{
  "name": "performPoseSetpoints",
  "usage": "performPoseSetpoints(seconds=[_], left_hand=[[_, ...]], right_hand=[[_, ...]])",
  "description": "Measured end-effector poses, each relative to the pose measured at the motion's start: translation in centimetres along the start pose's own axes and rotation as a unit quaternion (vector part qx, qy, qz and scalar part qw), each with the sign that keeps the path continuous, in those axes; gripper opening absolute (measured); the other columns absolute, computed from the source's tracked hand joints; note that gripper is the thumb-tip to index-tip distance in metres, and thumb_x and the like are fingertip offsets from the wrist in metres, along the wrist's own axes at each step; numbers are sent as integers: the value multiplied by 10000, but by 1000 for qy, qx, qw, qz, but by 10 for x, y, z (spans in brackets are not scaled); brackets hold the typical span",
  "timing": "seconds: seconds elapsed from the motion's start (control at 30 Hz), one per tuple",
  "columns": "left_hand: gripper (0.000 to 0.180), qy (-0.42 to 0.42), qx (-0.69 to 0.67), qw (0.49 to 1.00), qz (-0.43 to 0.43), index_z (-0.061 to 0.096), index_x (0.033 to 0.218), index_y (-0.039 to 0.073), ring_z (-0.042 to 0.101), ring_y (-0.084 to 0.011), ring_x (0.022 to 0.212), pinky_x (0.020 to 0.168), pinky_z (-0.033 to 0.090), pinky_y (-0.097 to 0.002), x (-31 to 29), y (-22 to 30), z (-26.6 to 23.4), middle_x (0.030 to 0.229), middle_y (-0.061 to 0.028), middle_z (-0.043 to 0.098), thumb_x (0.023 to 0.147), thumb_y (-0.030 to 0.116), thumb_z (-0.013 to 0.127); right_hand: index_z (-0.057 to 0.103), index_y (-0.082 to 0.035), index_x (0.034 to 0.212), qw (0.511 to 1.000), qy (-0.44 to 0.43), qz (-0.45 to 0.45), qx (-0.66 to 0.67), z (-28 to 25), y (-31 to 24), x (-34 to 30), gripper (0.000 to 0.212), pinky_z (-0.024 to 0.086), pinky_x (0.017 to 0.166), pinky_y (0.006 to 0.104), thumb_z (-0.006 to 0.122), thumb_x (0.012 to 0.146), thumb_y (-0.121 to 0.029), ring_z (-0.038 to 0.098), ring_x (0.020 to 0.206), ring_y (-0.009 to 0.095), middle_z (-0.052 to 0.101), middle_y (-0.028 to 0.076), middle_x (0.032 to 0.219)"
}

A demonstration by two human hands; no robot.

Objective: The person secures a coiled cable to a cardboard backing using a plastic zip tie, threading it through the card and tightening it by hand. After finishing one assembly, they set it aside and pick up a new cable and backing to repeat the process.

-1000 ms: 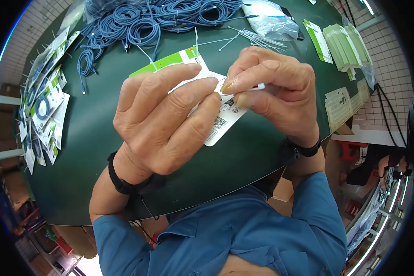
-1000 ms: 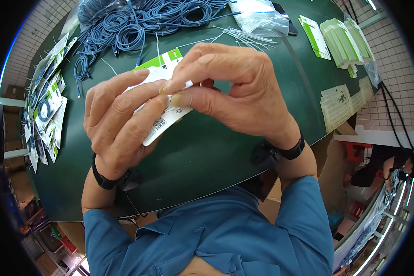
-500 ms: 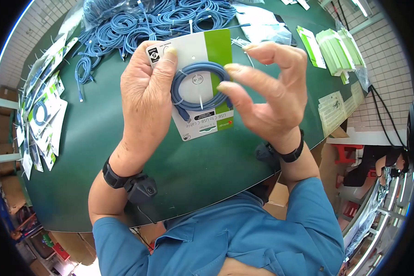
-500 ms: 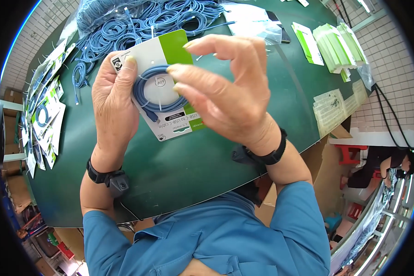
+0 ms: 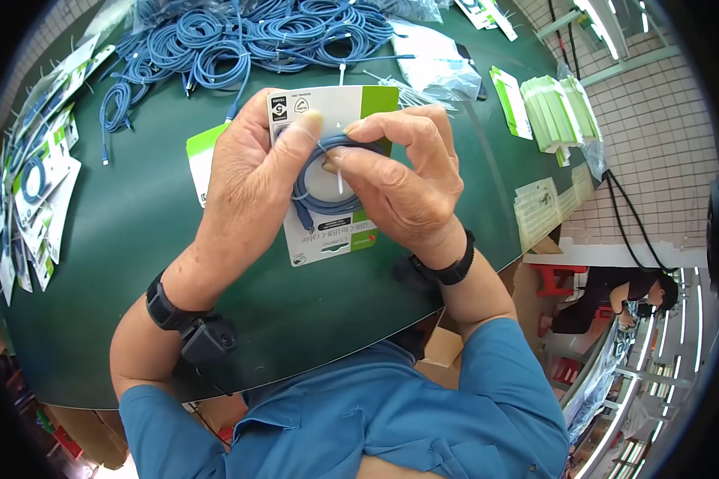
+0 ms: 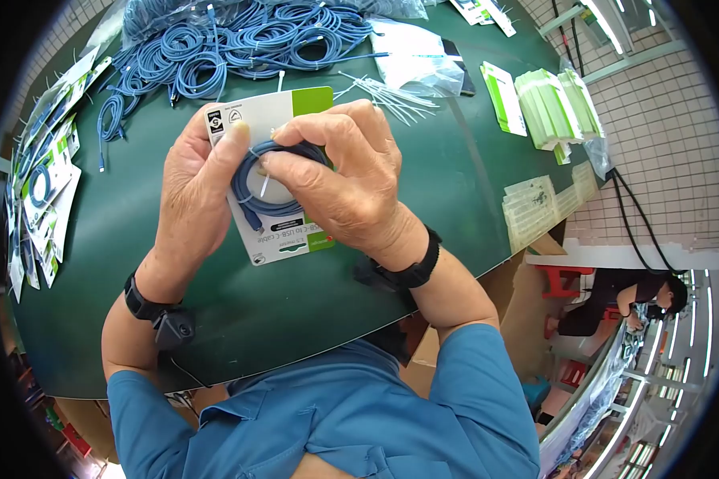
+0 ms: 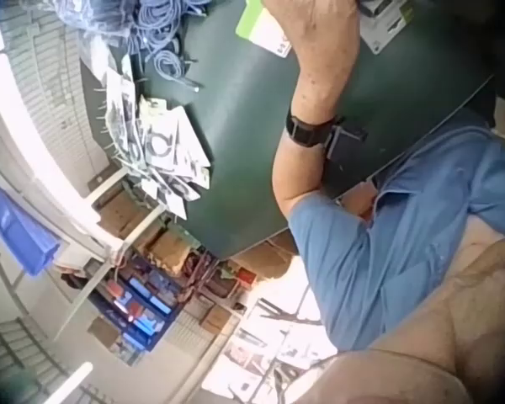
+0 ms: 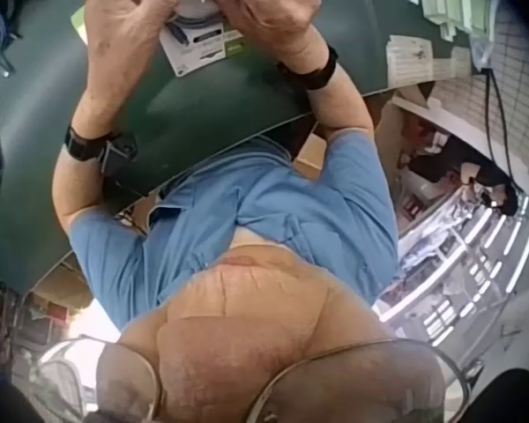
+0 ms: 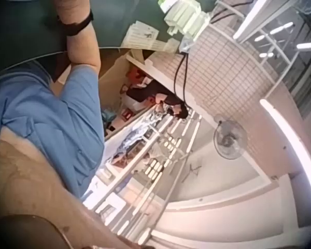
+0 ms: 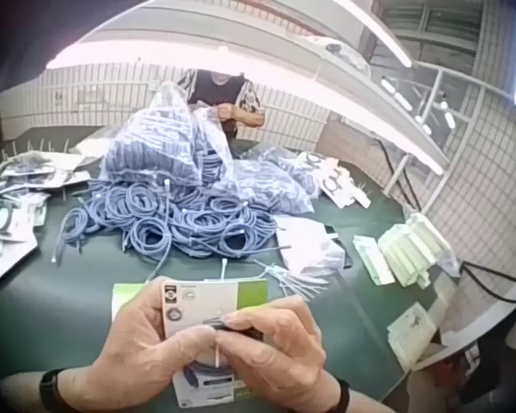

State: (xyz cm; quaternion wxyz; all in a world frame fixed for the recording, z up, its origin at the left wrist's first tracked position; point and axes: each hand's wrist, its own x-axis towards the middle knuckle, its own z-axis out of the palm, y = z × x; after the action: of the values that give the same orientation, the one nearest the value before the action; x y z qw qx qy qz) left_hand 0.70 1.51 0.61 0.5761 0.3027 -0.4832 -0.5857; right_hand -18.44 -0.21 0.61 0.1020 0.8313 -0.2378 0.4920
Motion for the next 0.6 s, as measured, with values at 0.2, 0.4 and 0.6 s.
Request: performPoseSetpoints(seconds=[0.2, 0.4, 0.6], left_hand=[[276, -20, 10, 999, 42, 619, 1264, -9, 672, -91, 1013, 887, 565, -268, -5, 7, 6, 1117, -59, 727, 1033, 128, 683], [320, -13, 2, 1000, 24, 607, 1313, -16, 691, -115, 1048, 921, 570, -281, 0, 1, -3, 1178, -85, 734, 1027, 100, 688], [313, -5, -20, 999, 28, 610, 1311, -14, 701, -126, 1055, 924, 577, -288, 2, -2, -3, 1187, -96, 738, 1028, 94, 689]], right_hand=[[735, -127, 990, 999, 29, 9, 16, 1, 1, 4, 314, 529, 760, 366, 908, 745, -34, 625, 904, 244, 708, 46, 1062], [723, -128, 988, 999, 48, -8, 19, 2, -1, 5, 289, 536, 777, 367, 902, 776, -48, 647, 925, 247, 720, 44, 1063], [686, -128, 1001, 998, 19, 0, 59, -6, -12, 3, 286, 540, 769, 367, 886, 810, -59, 660, 932, 245, 736, 48, 1073]])
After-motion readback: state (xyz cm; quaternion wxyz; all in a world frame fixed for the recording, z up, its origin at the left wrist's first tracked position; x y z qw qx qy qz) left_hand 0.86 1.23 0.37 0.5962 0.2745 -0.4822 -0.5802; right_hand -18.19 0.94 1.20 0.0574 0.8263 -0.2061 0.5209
